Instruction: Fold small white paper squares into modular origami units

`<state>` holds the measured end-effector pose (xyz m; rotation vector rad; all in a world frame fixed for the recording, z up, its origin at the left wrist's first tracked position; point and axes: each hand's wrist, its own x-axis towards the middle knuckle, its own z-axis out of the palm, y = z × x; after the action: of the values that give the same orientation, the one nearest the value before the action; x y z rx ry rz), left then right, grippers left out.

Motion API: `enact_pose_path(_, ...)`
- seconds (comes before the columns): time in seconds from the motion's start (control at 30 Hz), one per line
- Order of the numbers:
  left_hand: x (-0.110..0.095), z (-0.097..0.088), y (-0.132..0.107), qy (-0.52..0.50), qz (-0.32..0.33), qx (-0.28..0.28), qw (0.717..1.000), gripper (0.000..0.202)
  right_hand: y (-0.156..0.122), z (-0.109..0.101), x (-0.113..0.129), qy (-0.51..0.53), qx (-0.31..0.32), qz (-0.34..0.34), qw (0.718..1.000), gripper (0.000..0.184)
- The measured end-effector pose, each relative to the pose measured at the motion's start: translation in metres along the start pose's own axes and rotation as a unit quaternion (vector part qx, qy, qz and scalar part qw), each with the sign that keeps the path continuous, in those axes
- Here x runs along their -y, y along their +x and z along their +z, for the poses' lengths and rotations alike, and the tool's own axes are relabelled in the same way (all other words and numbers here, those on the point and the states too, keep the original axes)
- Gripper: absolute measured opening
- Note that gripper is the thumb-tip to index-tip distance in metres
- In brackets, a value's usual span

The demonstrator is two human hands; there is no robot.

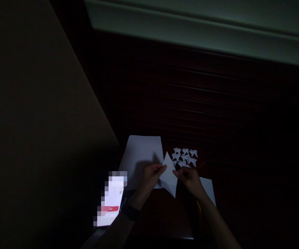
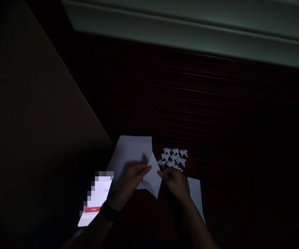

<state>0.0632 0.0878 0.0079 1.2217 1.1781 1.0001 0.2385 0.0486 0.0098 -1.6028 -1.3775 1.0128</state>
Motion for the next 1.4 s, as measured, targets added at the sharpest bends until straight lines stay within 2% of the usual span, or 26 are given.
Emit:
enact_pose_path(0.07,0.001,0.0,0.001,0.001,-0.003,-0.002,1.0,0.029,-0.001,0.002,0.007,0.021,-0.005,-0.029,0.999,0.027)
enact_pose_path(0.17,-0.001,0.0,0.0,-0.027,-0.016,0.031,0.999,0.031,0.0,0.004,0.011,0.057,0.008,-0.07,0.996,0.043)
enact_pose_path(0.27,-0.004,0.001,-0.001,-0.069,-0.019,0.086,0.994,0.034,0.002,0.005,0.007,0.051,-0.02,-0.065,0.996,0.049)
enact_pose_path(0.37,-0.007,0.002,-0.003,-0.087,-0.021,0.113,0.99,0.034,0.005,0.004,0.0,0.047,-0.046,-0.043,0.997,0.055)
enact_pose_path(0.47,-0.01,0.001,-0.004,-0.09,-0.03,0.127,0.987,0.035,0.005,0.003,-0.002,0.076,-0.038,-0.04,0.996,0.045)
enact_pose_path(0.6,-0.012,-0.001,-0.007,-0.123,-0.025,0.153,0.98,0.035,0.005,0.0,0.002,0.124,0.011,-0.055,0.991,0.028)
enact_pose_path(0.73,-0.012,-0.004,-0.008,-0.16,-0.04,0.187,0.968,0.033,0.007,-0.004,0.0,0.119,0.017,-0.049,0.991,0.022)
enact_pose_path(0.9,-0.015,-0.006,-0.009,-0.149,-0.051,0.194,0.968,0.043,0.008,-0.004,-0.007,0.16,0.019,-0.048,0.986,0.033)
enact_pose_path(1.03,-0.018,-0.006,-0.01,-0.13,-0.054,0.188,0.972,0.049,0.008,-0.002,-0.006,0.204,0.01,-0.026,0.979,0.034)
enact_pose_path(1.27,-0.008,-0.007,-0.007,-0.117,-0.063,0.2,0.971,0.054,0.009,-0.001,-0.008,0.16,-0.06,0.018,0.985,0.031)
enact_pose_path(1.4,-0.006,-0.007,-0.008,-0.117,-0.063,0.197,0.971,0.053,0.01,0.001,-0.011,0.174,-0.056,0.03,0.983,0.029)
